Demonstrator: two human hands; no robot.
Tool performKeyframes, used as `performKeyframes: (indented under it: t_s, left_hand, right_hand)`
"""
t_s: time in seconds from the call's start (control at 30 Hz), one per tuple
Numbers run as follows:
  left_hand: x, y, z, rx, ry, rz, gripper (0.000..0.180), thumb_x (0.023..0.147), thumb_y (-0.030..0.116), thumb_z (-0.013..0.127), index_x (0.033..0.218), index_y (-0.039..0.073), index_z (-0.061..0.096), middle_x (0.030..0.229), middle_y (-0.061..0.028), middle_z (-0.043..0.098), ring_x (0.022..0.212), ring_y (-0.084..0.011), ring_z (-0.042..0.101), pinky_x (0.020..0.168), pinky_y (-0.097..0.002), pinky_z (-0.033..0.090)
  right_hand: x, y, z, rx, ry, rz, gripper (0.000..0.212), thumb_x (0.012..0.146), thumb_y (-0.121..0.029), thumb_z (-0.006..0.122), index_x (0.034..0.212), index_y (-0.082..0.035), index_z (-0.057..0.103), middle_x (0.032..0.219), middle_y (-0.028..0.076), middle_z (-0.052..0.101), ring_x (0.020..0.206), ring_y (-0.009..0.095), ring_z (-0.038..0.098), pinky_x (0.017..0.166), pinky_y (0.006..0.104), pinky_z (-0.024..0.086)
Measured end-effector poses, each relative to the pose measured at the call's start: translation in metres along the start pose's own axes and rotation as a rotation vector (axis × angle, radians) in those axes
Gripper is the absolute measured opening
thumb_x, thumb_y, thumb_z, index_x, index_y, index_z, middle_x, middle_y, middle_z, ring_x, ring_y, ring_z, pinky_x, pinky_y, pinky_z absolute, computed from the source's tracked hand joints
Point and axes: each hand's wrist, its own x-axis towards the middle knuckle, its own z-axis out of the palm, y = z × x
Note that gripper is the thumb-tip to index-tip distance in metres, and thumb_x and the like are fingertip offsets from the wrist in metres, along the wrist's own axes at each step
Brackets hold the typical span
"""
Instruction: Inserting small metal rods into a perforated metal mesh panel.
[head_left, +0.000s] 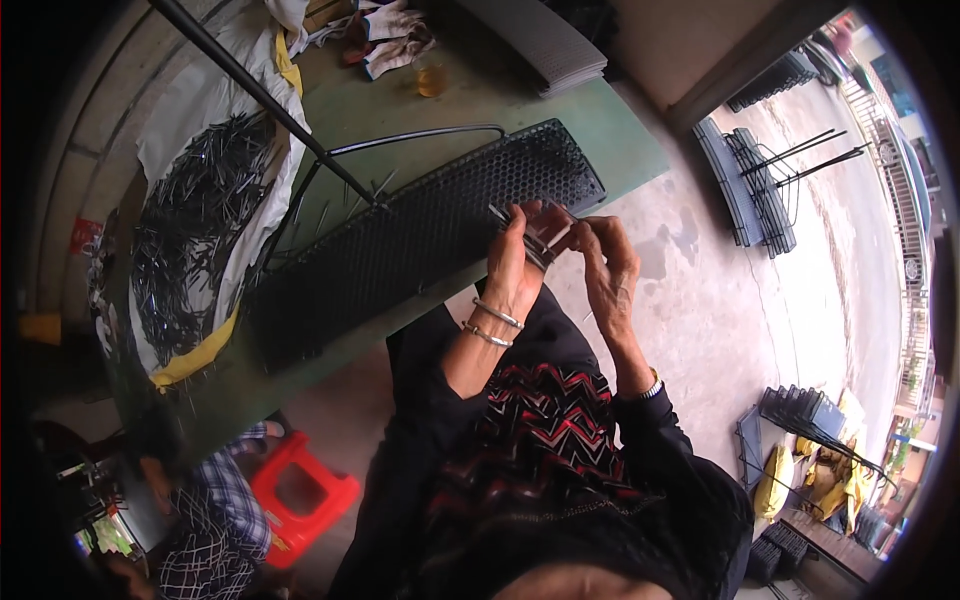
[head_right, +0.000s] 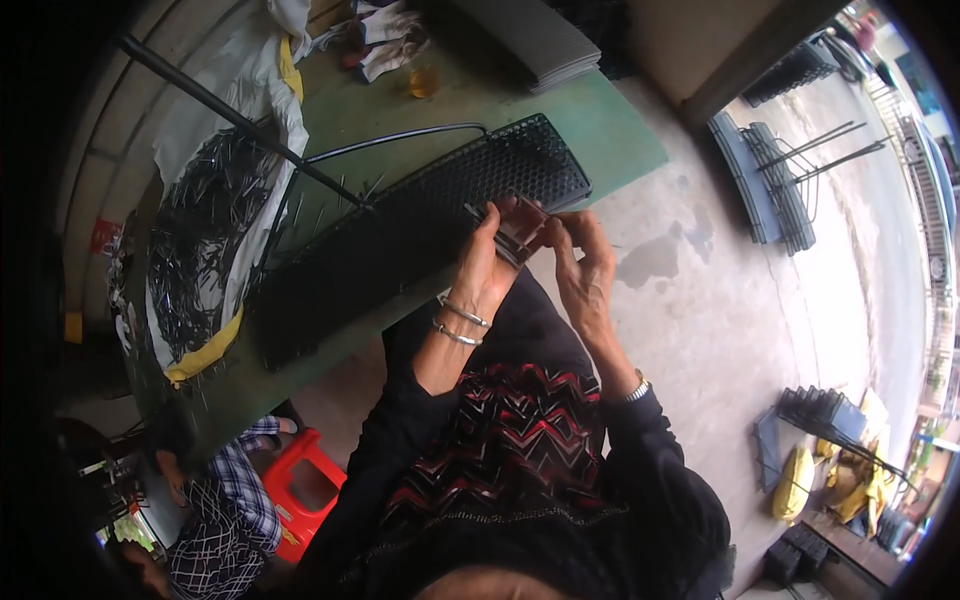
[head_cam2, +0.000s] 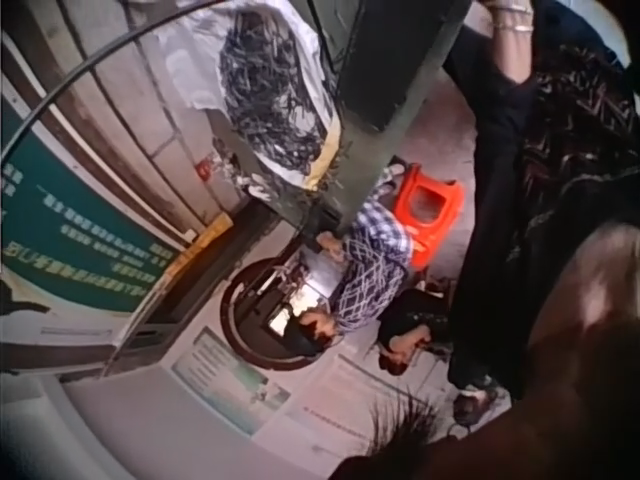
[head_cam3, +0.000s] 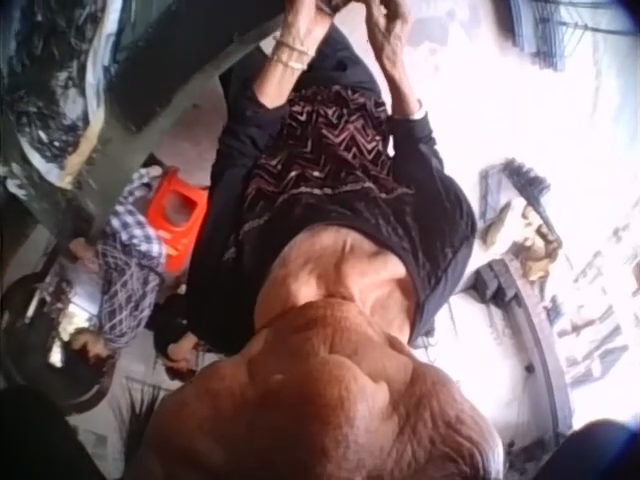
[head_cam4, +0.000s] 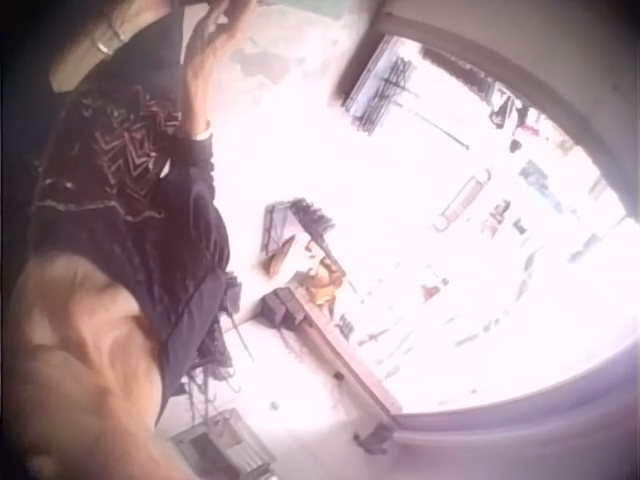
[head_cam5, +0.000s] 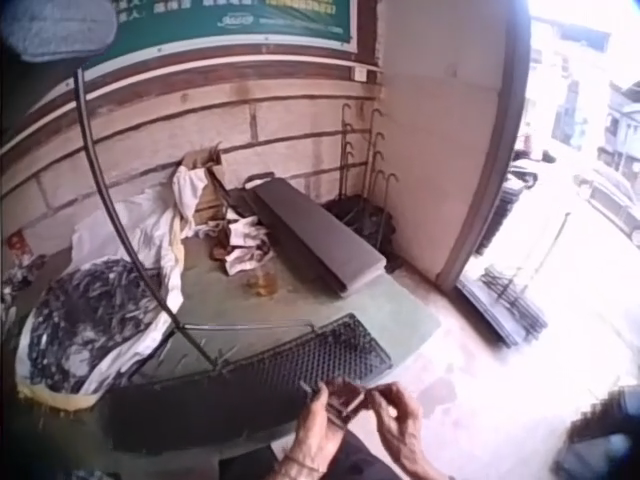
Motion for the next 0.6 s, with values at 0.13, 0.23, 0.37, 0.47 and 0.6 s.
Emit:
performKeyframes:
  t_s: [0.13, 0.23, 0.37, 0.47, 0.6]
  left_hand:
    - [-0.005, -0.003, -0.006, 0.216, 0.040, -0.092, 0.024, 0.096, 0.031, 0.050, 0.096, 0.008, 0.057, 0.073, -0.0022, 0.059, 0.060, -0.0103, 0.051, 0.053, -0.0260, 0.044]
    - [-0.012, -0.006, -0.006, 0.315, 0.016, -0.139, 0.023, 0.095, 0.030, 0.053, 0.096, 0.008, 0.057, 0.068, 0.0012, 0.052, 0.055, -0.0074, 0.041, 0.048, -0.0228, 0.033]
    - [-0.017, -0.012, 0.003, 0.267, 0.040, -0.228, 0.019, 0.093, 0.023, 0.056, 0.097, 0.004, 0.058, 0.076, -0.0034, 0.054, 0.060, -0.0094, 0.043, 0.050, -0.0221, 0.032]
    - [-0.014, -0.014, 0.004, 0.245, 0.055, -0.196, 0.017, 0.094, 0.021, 0.055, 0.098, 0.004, 0.058, 0.079, -0.0056, 0.056, 0.064, -0.0119, 0.048, 0.055, -0.0245, 0.038]
    - [-0.018, -0.014, 0.001, 0.244, 0.145, -0.208, 0.018, 0.094, 0.021, 0.054, 0.101, 0.005, 0.058, 0.079, -0.0057, 0.057, 0.066, -0.0139, 0.050, 0.060, -0.0274, 0.042]
  right_hand:
    - [0.021, -0.003, -0.019, 0.065, 0.097, 0.077, 0.010, 0.090, -0.006, 0.058, 0.096, 0.002, 0.060, 0.086, 0.005, 0.065, 0.081, 0.010, 0.061, 0.074, 0.0224, 0.046]
    - [0.040, -0.003, -0.028, 0.045, 0.108, 0.090, 0.010, 0.089, -0.006, 0.060, 0.094, 0.003, 0.060, 0.088, 0.009, 0.068, 0.082, 0.012, 0.065, 0.073, 0.0234, 0.049]
    - [0.058, 0.004, -0.032, -0.249, 0.153, -0.095, 0.012, 0.088, -0.006, 0.062, 0.087, 0.003, 0.054, 0.082, 0.010, 0.068, 0.075, 0.015, 0.067, 0.068, 0.0264, 0.051]
    - [0.067, 0.008, -0.030, -0.327, 0.138, -0.169, 0.010, 0.086, -0.004, 0.062, 0.089, 0.000, 0.053, 0.083, 0.010, 0.068, 0.076, 0.016, 0.068, 0.068, 0.0269, 0.051]
    - [0.079, 0.019, -0.029, -0.409, 0.073, -0.255, 0.005, 0.088, -0.003, 0.057, 0.091, -0.002, 0.052, 0.083, 0.010, 0.067, 0.075, 0.018, 0.067, 0.067, 0.0288, 0.050]
